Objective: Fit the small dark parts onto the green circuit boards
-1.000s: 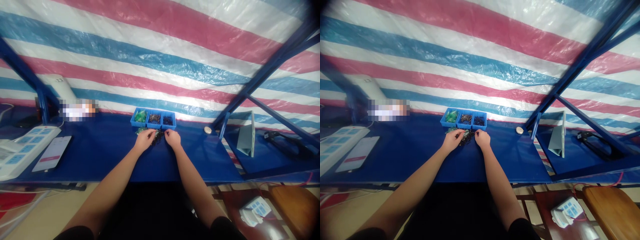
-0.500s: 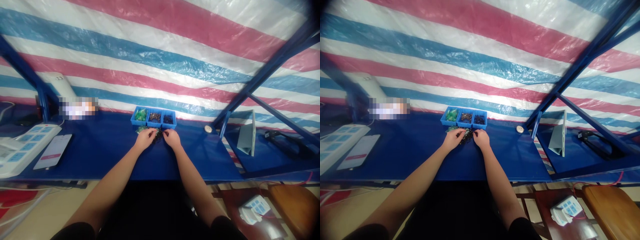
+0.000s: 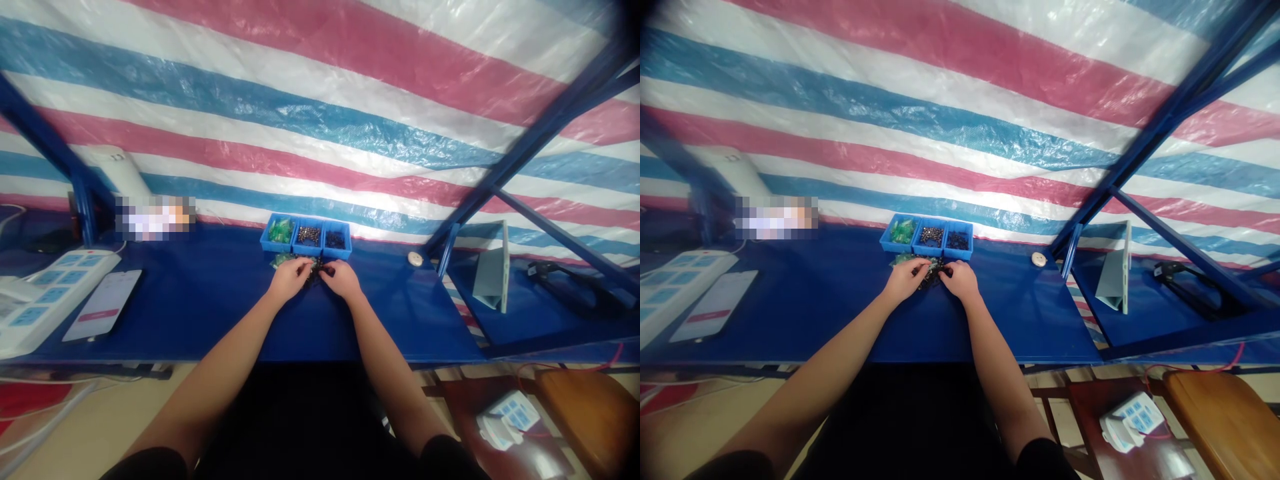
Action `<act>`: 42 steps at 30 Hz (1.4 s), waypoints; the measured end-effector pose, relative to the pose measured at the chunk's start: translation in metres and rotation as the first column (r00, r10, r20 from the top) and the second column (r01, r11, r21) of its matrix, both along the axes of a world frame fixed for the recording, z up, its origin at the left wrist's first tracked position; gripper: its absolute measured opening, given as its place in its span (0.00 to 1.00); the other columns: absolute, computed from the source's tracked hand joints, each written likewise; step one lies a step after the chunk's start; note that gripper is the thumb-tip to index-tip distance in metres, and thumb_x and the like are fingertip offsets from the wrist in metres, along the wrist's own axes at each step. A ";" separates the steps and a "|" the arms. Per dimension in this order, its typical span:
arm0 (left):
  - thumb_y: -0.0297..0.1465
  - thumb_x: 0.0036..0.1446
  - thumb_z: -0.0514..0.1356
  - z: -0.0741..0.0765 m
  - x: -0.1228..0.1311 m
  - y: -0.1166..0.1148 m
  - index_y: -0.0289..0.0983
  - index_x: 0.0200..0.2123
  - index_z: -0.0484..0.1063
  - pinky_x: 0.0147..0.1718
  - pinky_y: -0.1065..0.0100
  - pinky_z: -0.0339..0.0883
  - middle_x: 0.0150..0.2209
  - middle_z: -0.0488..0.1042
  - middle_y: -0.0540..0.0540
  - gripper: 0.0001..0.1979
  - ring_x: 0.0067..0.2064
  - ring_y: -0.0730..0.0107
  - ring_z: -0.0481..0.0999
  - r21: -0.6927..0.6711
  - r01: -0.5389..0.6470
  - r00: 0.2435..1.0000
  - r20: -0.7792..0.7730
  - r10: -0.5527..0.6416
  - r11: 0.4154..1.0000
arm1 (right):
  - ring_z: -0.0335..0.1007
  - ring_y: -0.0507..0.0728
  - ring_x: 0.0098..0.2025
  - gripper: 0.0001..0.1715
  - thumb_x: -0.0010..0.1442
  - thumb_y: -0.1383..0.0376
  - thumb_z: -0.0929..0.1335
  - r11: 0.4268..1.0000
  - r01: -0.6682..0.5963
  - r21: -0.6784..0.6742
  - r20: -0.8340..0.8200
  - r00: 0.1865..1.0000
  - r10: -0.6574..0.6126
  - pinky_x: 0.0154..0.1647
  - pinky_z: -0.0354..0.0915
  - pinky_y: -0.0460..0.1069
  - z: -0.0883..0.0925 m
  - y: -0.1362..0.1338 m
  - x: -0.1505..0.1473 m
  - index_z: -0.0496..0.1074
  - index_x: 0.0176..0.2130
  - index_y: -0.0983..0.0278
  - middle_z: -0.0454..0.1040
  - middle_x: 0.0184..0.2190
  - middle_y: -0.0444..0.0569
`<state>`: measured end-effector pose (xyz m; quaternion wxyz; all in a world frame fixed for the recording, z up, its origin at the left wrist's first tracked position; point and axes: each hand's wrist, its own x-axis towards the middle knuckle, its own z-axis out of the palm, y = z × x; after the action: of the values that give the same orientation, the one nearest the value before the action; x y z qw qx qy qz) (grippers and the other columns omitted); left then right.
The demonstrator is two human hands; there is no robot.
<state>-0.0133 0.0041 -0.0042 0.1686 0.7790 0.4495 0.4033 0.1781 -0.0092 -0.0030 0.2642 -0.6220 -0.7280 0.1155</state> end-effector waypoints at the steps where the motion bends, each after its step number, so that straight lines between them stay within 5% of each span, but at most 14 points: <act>1: 0.36 0.61 0.54 0.000 0.000 0.000 0.40 0.42 0.76 0.32 0.69 0.69 0.34 0.79 0.47 0.12 0.32 0.68 0.76 -0.002 0.001 1.000 0.000 -0.001 1.000 | 0.69 0.55 0.38 0.12 0.58 0.56 0.68 1.000 0.001 -0.005 -0.006 1.000 -0.001 0.39 0.63 0.47 0.000 0.000 0.000 0.76 0.38 0.61 0.74 0.34 0.48; 9: 0.35 0.61 0.54 0.000 0.000 0.000 0.40 0.42 0.76 0.33 0.69 0.69 0.35 0.79 0.47 0.12 0.32 0.68 0.77 -0.024 0.004 1.000 0.004 -0.004 1.000 | 0.70 0.54 0.36 0.07 0.57 0.64 0.67 0.999 0.006 0.047 -0.149 0.989 0.001 0.39 0.65 0.47 -0.004 0.001 0.000 0.73 0.38 0.60 0.75 0.32 0.44; 20: 0.37 0.61 0.55 0.004 0.001 -0.002 0.41 0.44 0.75 0.33 0.69 0.69 0.35 0.79 0.47 0.13 0.32 0.68 0.77 -0.032 0.051 0.998 0.022 -0.051 0.998 | 0.71 0.53 0.32 0.10 0.58 0.59 0.65 0.986 -0.055 0.158 -0.465 0.877 0.123 0.34 0.67 0.47 0.011 -0.007 -0.012 0.72 0.37 0.62 0.76 0.35 0.46; 27: 0.40 0.61 0.55 0.002 0.001 -0.002 0.40 0.42 0.75 0.32 0.70 0.69 0.30 0.77 0.49 0.14 0.30 0.69 0.76 -0.037 0.025 0.998 0.063 -0.023 0.999 | 0.71 0.53 0.31 0.10 0.57 0.59 0.66 0.990 -0.034 0.139 -0.483 0.870 0.098 0.32 0.66 0.47 0.012 -0.009 -0.013 0.73 0.36 0.62 0.77 0.32 0.46; 42: 0.41 0.62 0.53 0.007 0.001 -0.004 0.40 0.39 0.75 0.33 0.70 0.67 0.34 0.78 0.49 0.14 0.32 0.70 0.75 -0.053 0.046 0.997 0.067 -0.043 0.998 | 0.72 0.53 0.31 0.14 0.58 0.58 0.67 0.984 -0.030 0.173 -0.544 0.830 0.121 0.33 0.69 0.48 0.012 -0.009 -0.014 0.76 0.41 0.62 0.78 0.36 0.48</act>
<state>-0.0121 -0.0001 0.0030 0.2132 0.7704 0.4370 0.4124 0.1642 -0.0183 0.0086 0.5066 -0.5101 -0.6514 0.2427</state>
